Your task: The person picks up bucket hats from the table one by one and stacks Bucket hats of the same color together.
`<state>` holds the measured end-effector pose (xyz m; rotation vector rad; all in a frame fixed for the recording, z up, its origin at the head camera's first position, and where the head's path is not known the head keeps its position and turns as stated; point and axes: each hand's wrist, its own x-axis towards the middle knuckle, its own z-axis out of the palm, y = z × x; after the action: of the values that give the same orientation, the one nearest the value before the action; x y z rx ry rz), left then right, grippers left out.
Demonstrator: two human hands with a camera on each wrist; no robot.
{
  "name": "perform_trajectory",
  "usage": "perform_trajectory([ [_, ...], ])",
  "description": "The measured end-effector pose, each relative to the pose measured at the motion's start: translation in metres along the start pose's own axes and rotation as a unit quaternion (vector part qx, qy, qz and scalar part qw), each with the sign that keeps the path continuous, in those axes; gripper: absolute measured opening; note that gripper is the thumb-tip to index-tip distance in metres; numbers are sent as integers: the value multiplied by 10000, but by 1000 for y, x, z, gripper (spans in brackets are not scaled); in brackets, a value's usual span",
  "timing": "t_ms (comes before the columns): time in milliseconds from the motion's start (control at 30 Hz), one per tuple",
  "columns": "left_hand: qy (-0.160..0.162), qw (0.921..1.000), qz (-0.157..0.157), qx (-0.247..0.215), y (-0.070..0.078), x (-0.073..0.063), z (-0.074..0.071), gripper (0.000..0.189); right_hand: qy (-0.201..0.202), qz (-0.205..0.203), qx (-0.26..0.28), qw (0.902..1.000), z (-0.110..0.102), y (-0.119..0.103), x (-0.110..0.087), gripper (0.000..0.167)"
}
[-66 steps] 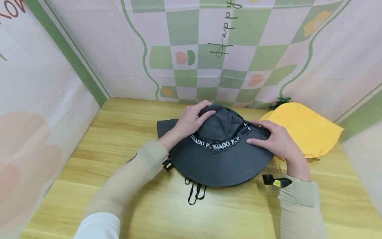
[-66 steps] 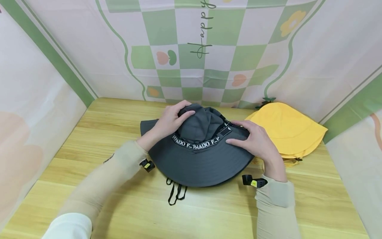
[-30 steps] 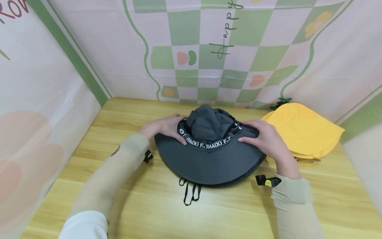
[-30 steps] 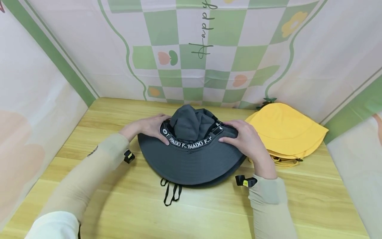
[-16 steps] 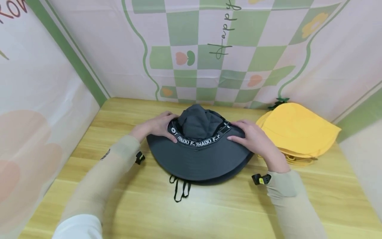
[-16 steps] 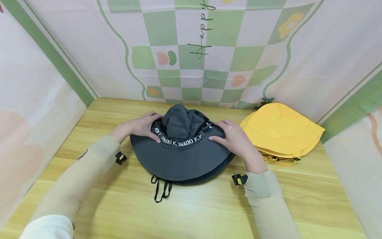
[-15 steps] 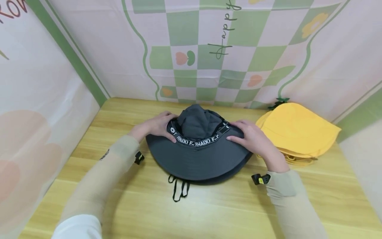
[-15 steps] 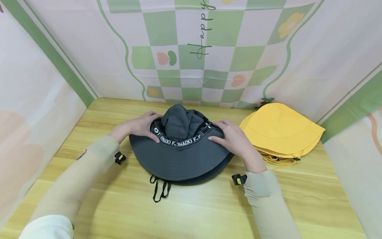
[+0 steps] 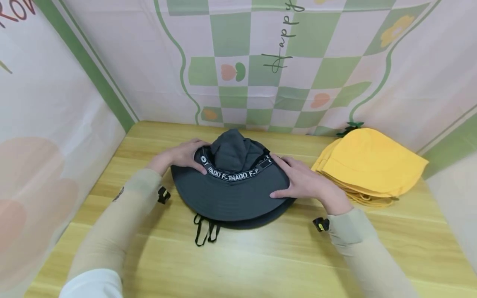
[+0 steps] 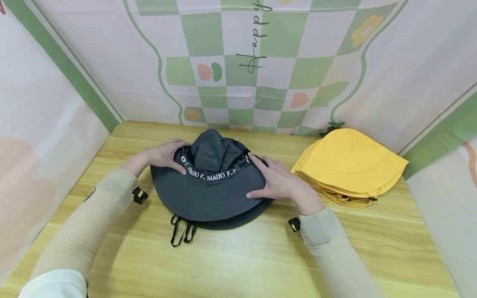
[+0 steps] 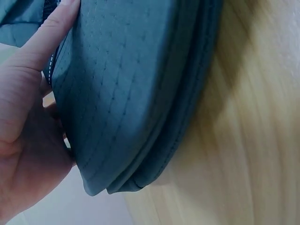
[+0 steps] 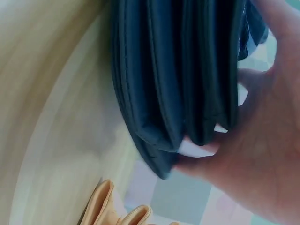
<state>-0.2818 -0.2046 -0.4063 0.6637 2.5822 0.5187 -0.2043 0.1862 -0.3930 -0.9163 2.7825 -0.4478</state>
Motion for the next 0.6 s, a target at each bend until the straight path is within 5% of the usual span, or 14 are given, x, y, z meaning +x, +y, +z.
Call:
perform_trajectory([
  [300,30,9992,-139,364,4,-4,1,101,-441,619,-168,9970,12,-2,-7,98],
  [600,304,9906,-800,1065,61,-32,6,101,-234,800,-407,9957,24,-3,-8,91],
])
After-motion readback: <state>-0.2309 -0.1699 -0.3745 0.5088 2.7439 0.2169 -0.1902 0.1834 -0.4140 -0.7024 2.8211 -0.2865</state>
